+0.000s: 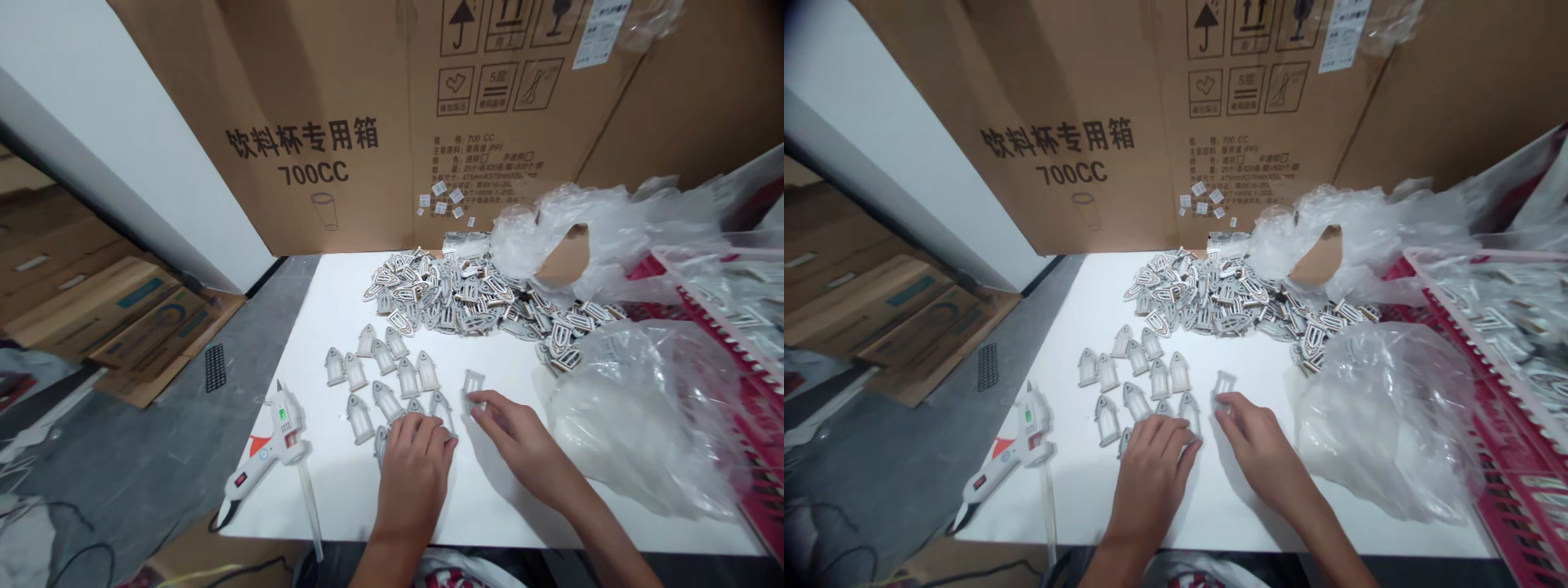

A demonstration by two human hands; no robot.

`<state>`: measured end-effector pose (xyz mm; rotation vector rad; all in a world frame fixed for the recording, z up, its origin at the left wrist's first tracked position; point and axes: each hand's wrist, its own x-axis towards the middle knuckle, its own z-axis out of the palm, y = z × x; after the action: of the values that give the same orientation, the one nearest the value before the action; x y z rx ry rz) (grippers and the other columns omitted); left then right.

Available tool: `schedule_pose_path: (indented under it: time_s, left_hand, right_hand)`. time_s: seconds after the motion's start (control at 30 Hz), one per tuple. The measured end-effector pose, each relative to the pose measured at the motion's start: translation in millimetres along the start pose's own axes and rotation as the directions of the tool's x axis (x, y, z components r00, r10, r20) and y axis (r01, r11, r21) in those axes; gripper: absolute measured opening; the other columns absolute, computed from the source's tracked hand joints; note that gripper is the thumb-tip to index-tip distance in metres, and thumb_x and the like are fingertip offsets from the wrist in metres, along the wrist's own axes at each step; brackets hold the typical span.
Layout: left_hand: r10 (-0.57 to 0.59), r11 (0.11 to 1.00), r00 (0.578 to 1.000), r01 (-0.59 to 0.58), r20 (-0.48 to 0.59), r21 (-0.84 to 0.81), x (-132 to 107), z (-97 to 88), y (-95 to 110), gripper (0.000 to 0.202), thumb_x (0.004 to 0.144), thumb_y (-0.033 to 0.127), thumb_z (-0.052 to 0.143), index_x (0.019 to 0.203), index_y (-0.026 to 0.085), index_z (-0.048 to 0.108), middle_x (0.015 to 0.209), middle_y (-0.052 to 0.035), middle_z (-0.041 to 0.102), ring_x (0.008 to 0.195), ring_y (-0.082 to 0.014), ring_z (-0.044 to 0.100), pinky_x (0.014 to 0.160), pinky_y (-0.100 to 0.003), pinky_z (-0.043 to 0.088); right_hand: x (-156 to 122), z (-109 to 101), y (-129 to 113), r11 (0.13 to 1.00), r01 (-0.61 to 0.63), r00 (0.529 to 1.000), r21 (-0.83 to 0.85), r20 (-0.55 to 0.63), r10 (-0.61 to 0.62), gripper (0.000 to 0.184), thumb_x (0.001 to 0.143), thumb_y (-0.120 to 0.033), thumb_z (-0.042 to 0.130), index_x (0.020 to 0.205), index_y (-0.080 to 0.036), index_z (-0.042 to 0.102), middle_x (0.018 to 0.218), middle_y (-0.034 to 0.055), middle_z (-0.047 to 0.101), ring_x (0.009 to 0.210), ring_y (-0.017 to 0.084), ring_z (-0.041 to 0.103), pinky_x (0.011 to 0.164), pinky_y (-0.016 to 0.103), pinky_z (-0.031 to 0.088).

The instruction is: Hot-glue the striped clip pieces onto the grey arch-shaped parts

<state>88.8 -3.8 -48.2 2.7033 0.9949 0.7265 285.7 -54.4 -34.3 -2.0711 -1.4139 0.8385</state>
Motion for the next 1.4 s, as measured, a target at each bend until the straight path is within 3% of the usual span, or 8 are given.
schedule_pose_path:
  time_s: [0.13,0.3,0.47,0.6,0.7,0.9,1.2,1.4]
  left_hand:
    - [-0.021,1.0,1.0,0.021,0.024,-0.014,1.4,-1.9,0.2,0.011,0.097,0.014,0.074,0.096,0.02,0.065,0.101,-0.0025,0.074,0.095,-0.0254,0.063,0.088,-0.044,0.051]
    - [-0.019,1.0,0.999,0.019,0.047,-0.01,0.9,-2.5,0.2,0.008,0.098,0.014,0.071,0.099,0.021,0.067,0.103,-0.0022,0.074,0.096,-0.0249,0.063,0.089,-0.044,0.051]
    - [-0.009,1.0,0.999,0.009,0.043,0.002,1.7,-3.5,1.4,0.009,0.098,0.014,0.071,0.105,0.021,0.069,0.107,-0.0026,0.074,0.097,-0.0257,0.062,0.09,-0.046,0.051]
    - [0.009,1.0,0.999,-0.01,0.045,0.02,3.0,-4.1,0.8,0.011,0.099,0.014,0.07,0.107,0.021,0.07,0.106,-0.0029,0.075,0.096,-0.0257,0.063,0.09,-0.046,0.052]
    - [0.028,0.999,0.998,-0.029,0.048,0.024,3.2,-4.5,-0.4,0.014,0.096,0.013,0.072,0.107,0.022,0.071,0.105,-0.0026,0.075,0.095,-0.0254,0.063,0.09,-0.046,0.052]
    - [0.011,1.0,0.999,-0.011,0.042,-0.003,2.4,-3.6,-0.2,0.01,0.098,0.013,0.07,0.104,0.021,0.07,0.105,-0.0032,0.075,0.099,-0.0259,0.064,0.092,-0.046,0.053]
    - [-0.018,0.998,0.996,0.022,0.086,-0.054,1.0,-5.0,0.6,0.013,0.098,0.012,0.069,0.108,0.019,0.068,0.11,-0.0044,0.075,0.102,-0.0262,0.064,0.094,-0.048,0.053]
    - [0.001,1.0,0.996,0.001,0.093,-0.025,0.8,-6.8,0.2,0.016,0.098,0.013,0.069,0.112,0.02,0.07,0.113,-0.005,0.075,0.104,-0.0269,0.065,0.096,-0.049,0.053]
  right_hand:
    - [-6.7,-7.7,12.9,0.991,0.088,0.996,0.102,-0.03,-0.085,0.05,0.11,-0.052,0.043,0.142,-0.022,0.068,0.097,0.008,0.08,0.095,0.028,0.075,0.088,0.038,0.055]
    - [-10.8,-2.8,31.5,0.99,0.14,0.988,-0.004,-0.059,-0.14,0.045,0.111,-0.038,0.039,0.147,-0.026,0.064,0.137,0.0087,0.076,0.122,0.03,0.073,0.101,0.042,0.053]
    - [-28.2,7.6,37.0,0.965,0.028,0.961,-0.26,-0.26,-0.098,0.037,0.111,-0.038,0.036,0.126,-0.022,0.065,0.11,0.0112,0.082,0.091,0.034,0.078,0.074,0.042,0.052]
    - [-44.1,9.5,25.7,0.987,0.031,0.985,-0.158,-0.16,-0.057,0.033,0.114,-0.043,0.034,0.094,-0.028,0.054,0.082,0.0022,0.073,0.072,0.026,0.071,0.065,0.035,0.043]
    - [-55.6,14.2,14.8,0.997,0.0,0.996,-0.073,-0.09,-0.007,0.034,0.114,-0.045,0.035,0.087,-0.029,0.045,0.075,-0.0006,0.066,0.067,0.023,0.065,0.065,0.034,0.04]
    - [-64.3,18.9,-0.7,0.994,0.061,0.988,0.088,0.134,-0.073,0.031,0.113,-0.042,0.036,0.09,-0.027,0.051,0.087,0.0023,0.07,0.079,0.023,0.068,0.074,0.033,0.045]
    - [-61.2,23.1,16.2,0.998,0.026,0.999,0.056,-0.02,-0.025,0.031,0.111,-0.044,0.039,0.127,-0.029,0.061,0.108,0.007,0.08,0.095,0.029,0.077,0.082,0.037,0.052]
    - [-66.5,30.3,9.7,0.993,-0.026,0.989,0.112,-0.141,0.041,0.044,0.108,-0.054,0.043,0.128,-0.021,0.065,0.087,0.008,0.074,0.077,0.03,0.071,0.074,0.039,0.05]
